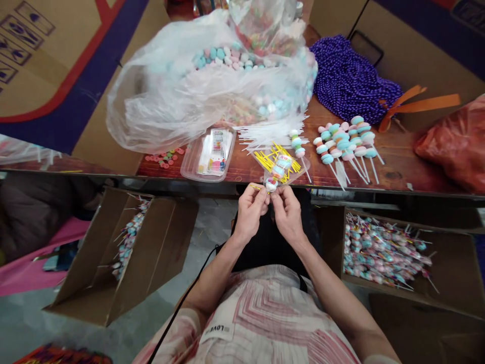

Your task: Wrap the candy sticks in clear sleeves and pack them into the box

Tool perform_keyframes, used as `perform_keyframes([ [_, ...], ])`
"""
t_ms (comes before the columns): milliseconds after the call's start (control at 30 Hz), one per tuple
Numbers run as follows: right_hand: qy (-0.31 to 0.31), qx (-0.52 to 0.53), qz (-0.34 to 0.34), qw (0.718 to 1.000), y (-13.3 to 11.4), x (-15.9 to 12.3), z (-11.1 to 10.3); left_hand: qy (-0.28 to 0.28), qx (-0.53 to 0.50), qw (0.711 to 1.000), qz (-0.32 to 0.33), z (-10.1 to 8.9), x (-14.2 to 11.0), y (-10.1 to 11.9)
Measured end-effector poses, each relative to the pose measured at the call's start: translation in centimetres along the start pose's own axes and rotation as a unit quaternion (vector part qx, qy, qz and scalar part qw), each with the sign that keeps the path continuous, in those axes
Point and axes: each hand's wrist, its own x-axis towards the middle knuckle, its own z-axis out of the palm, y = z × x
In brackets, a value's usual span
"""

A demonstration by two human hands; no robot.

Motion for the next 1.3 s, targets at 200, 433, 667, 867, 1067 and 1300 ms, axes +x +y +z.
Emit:
perform_keyframes([
  [200, -0.068, 0.058, -0.027, 0.996, -0.8, -0.1, -1.3, -0.067, -0.092, 0.97, -0.214, -0.2, -0.3, 2.6],
  [433, -0.133, -0.068, -0.131, 0.98, -1.3, 0.8, -3.0, -0.094, -0.028, 0.975, -0.199, 0.0, -0.7, 2.0],
  [667, -0.08, -0.122, -0.119, 0.982, -1.5, 0.3, -2.5, -0.025, 0.116, 0.993, -0.006, 0.3, -1.9, 0.7],
  [867, -0.083, -0.059, -0.047, 0.994, -1.8, -0.1, -2.6, 0.011, 0.03, 0.997, -0.073, 0.2, -1.1, 1.0],
  [1067, 0.002, -0.165, -0.205, 0.965, -0.9, -0.7, -2.6, 0.034, -0.114, 0.968, -0.219, 0.3, -0.3, 1.2],
  [1300, 0.015, -0.272, -0.351, 0.896, 0.3, -0.7, -3.5, 0.047, -0.155, 0.951, -0.264, 0.9, -0.6, 1.9],
])
